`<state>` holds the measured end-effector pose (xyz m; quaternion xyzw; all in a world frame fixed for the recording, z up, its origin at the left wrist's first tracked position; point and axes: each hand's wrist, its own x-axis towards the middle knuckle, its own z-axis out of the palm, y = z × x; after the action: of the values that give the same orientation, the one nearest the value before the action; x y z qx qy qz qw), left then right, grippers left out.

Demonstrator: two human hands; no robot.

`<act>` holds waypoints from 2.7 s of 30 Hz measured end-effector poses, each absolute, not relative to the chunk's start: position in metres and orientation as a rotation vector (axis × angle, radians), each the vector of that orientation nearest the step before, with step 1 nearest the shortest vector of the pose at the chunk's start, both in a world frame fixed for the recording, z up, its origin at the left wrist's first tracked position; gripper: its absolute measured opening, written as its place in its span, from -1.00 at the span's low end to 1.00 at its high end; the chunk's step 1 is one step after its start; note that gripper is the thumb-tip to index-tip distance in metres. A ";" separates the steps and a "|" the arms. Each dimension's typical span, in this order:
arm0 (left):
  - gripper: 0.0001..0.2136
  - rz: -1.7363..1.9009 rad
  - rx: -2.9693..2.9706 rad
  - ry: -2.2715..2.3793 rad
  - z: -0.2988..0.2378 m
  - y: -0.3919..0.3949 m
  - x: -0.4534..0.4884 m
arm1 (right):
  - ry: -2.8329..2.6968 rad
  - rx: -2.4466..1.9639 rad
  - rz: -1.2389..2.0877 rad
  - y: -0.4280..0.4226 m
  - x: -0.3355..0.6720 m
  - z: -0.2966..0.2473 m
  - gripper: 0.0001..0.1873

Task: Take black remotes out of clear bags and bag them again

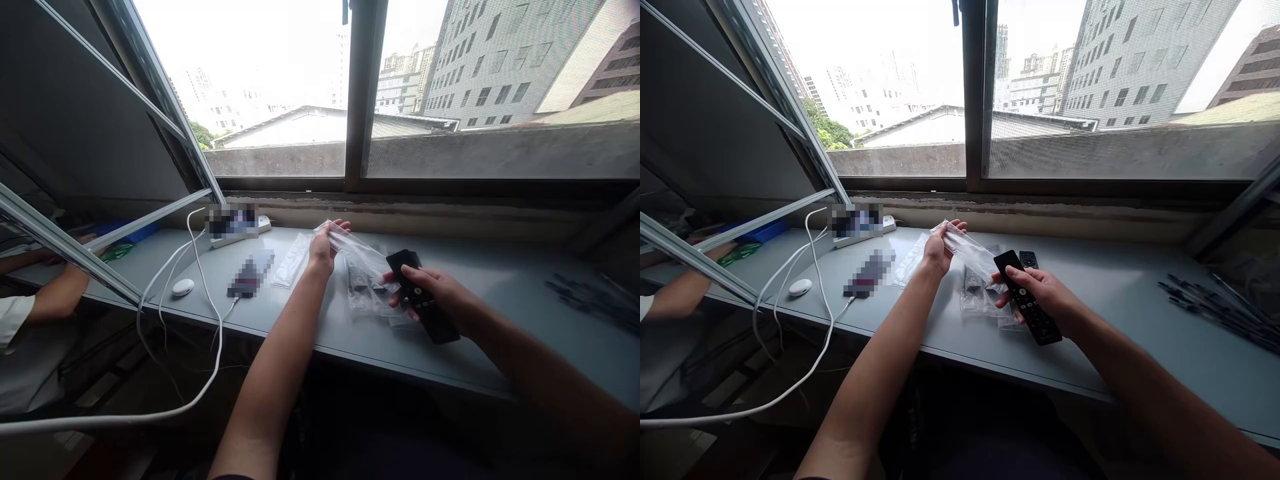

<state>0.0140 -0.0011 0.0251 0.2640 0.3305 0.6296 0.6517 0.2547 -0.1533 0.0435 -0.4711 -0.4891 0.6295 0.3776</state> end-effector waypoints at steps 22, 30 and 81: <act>-0.82 1.485 0.461 0.900 0.027 -0.004 0.016 | -1.163 -1.225 1.542 -0.152 0.256 0.043 -0.47; -0.79 1.524 0.543 0.875 0.027 -0.006 0.012 | -1.158 -1.207 1.557 -0.153 0.255 0.043 -0.46; -0.64 0.947 0.905 0.323 0.047 -0.052 0.028 | -1.097 -1.028 1.809 -0.155 0.260 0.042 -0.40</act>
<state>0.0277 -0.0516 0.0472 0.4191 0.1497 0.4385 0.7808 0.2601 -0.1548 0.0424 -0.4033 -0.4306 0.7098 0.3848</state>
